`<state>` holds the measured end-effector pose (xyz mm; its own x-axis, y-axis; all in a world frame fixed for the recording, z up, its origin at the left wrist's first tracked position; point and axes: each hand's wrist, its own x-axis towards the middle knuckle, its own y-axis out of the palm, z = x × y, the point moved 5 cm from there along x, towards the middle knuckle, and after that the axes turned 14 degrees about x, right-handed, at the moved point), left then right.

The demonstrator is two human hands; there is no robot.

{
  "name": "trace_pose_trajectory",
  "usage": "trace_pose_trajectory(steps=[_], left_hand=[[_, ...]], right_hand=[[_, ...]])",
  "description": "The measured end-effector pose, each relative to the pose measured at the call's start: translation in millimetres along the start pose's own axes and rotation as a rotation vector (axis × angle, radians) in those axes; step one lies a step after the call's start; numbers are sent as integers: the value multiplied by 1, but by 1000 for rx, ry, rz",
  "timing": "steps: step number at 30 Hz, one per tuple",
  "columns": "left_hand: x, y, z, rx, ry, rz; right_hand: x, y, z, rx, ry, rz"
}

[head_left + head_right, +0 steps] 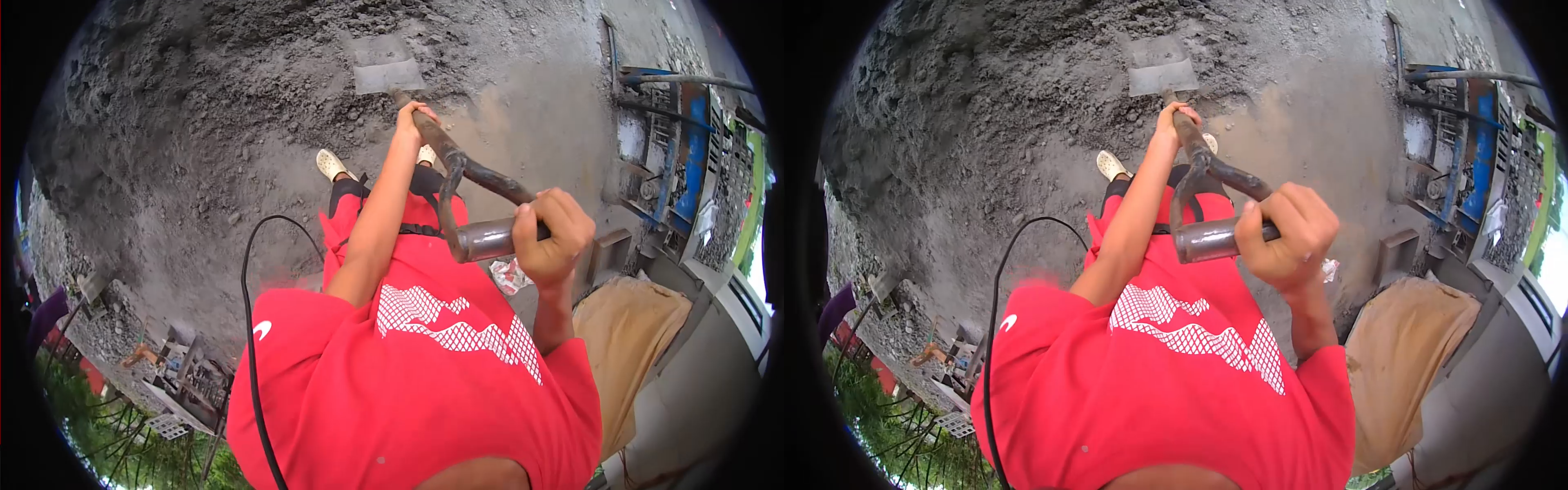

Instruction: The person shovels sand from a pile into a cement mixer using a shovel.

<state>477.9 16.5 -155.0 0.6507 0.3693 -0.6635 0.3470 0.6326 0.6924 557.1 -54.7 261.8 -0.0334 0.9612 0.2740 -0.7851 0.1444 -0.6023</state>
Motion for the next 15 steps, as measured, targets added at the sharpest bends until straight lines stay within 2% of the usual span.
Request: trace_pose_trajectory(steps=[1,2,4,6,8,10,11,13,15], left_hand=[[-6,-6,-9,-124,-26,50],[-9,-14,-18,-168,-32,8],[-23,-20,-41,-148,77,19],[-50,-13,-60,28,293,-5],[-64,-30,-79,239,255,-112],[-74,-43,-95,194,251,-90],[-95,-42,-111,522,349,8],[-130,-47,-138,917,638,-126],[-176,-53,-144,847,821,-282]], right_hand=[[0,9,0,13,13,1],[0,18,1,37,15,-4],[4,39,-1,89,13,-32],[10,75,-10,73,-36,-43],[16,139,-52,79,-69,-67],[25,192,-67,149,-176,-128],[31,201,-55,119,-175,-124],[43,215,-42,148,-169,-171],[47,221,-38,149,-135,-134]])
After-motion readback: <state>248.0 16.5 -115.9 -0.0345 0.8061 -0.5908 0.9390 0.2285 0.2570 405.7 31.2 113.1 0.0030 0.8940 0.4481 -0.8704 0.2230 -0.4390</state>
